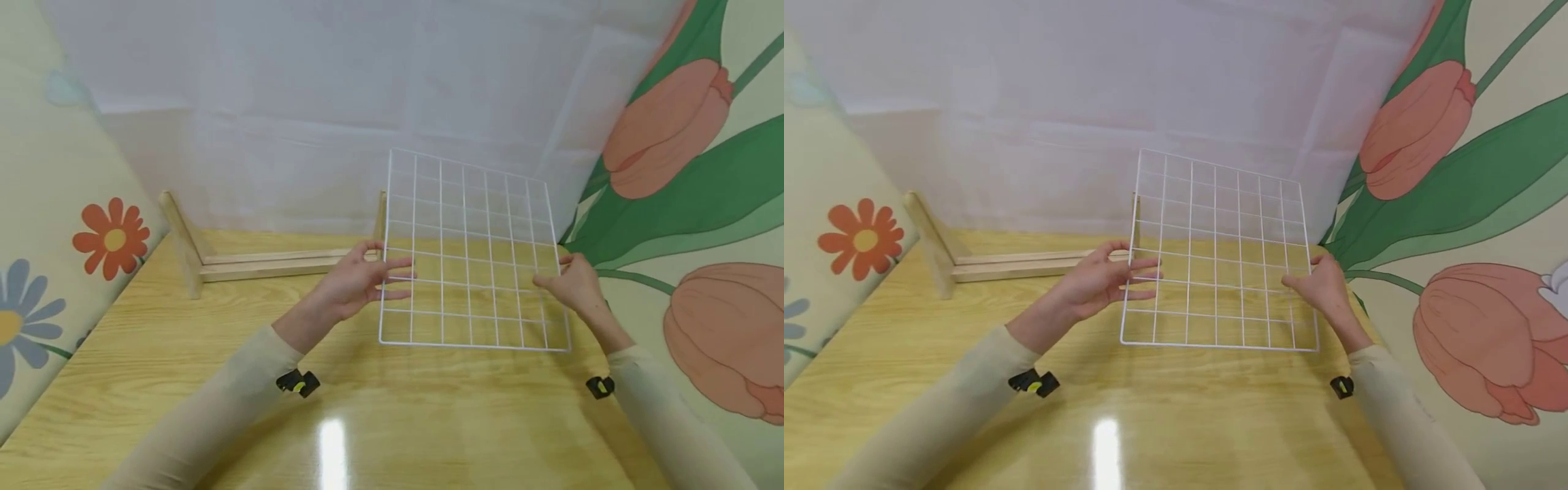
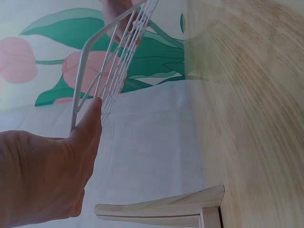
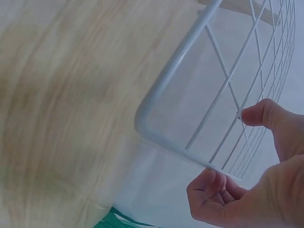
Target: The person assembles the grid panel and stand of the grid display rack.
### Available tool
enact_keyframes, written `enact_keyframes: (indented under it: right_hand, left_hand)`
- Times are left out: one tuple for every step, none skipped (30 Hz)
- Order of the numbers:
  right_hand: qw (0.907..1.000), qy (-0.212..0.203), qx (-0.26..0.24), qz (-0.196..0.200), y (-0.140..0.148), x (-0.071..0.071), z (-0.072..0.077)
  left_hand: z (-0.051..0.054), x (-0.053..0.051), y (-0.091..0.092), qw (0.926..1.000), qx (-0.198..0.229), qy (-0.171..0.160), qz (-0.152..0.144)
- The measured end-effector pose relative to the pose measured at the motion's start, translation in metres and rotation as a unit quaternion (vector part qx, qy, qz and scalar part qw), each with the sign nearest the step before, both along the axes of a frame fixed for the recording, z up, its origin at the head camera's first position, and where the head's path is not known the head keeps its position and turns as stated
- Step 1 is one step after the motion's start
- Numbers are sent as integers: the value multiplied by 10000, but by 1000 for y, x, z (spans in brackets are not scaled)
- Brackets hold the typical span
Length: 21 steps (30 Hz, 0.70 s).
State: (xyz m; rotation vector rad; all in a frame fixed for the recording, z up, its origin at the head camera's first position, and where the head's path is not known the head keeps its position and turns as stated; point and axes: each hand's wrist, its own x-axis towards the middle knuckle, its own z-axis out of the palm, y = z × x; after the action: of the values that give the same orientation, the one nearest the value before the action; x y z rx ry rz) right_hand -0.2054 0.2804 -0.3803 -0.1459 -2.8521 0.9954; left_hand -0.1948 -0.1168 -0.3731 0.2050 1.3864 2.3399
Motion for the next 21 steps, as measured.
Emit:
enact_keyframes:
  right_hand:
    - [10000, 70, -17, -24, -1, -1, 3]
    - [9998, 164, -24, -56, -2, -2, 5]
    - [9996, 244, -48, -92, -3, -2, 7]
    - [9994, 323, -77, -128, -4, -3, 10]
    - [9989, 411, -114, -172, -5, -4, 12]
    - [9984, 504, -163, -212, -7, -5, 15]
    - [9977, 604, -210, -243, -8, -5, 17]
    - [9968, 705, -262, -266, -10, -6, 20]
    - [9959, 789, -322, -291, -12, -6, 22]
    - [9950, 876, -372, -305, -13, -7, 24]
    - [9941, 950, -418, -324, -15, -8, 25]
    - [9933, 1001, -458, -345, -16, -9, 26]
    - [9923, 1063, -513, -365, -18, -10, 27]
    - [9914, 1115, -560, -388, -21, -11, 27]
    - [9903, 1187, -602, -401, -23, -13, 27]
    - [9891, 1256, -653, -398, -26, -15, 27]
    - [9879, 1331, -689, -409, -30, -17, 27]
    - [9864, 1422, -720, -407, -34, -20, 27]
    - [9849, 1500, -761, -405, -38, -23, 28]
    - [9840, 1559, -769, -396, -42, -25, 28]
    - [9824, 1653, -776, -388, -46, -28, 29]
  left_hand:
    - [1, 0, 0, 10000, -10, 54, 67]
    - [2, -1, 0, 9998, -44, 116, 129]
    - [3, -1, 0, 9996, -69, 174, 198]
    - [5, -2, 0, 9993, -113, 266, 254]
    - [7, -3, -1, 9988, -154, 361, 301]
    - [9, -3, -2, 9983, -160, 464, 328]
    - [12, -4, -3, 9976, -164, 568, 355]
    - [14, -5, -4, 9968, -168, 696, 359]
    - [17, -5, -6, 9958, -188, 820, 363]
    - [19, -5, -8, 9947, -194, 948, 347]
    - [21, -5, -9, 9937, -187, 1061, 323]
    - [22, -6, -11, 9926, -174, 1165, 296]
    - [23, -5, -13, 9916, -166, 1254, 272]
    - [24, -5, -15, 9907, -160, 1329, 255]
    - [24, -5, -17, 9899, -162, 1387, 259]
    - [24, -5, -20, 9891, -149, 1439, 265]
    - [23, -5, -22, 9885, -140, 1478, 284]
    - [23, -5, -25, 9879, -151, 1508, 318]
    - [22, -6, -28, 9876, -152, 1521, 366]
    - [21, -6, -31, 9874, -152, 1520, 415]
    - [20, -7, -34, 9872, -143, 1522, 458]
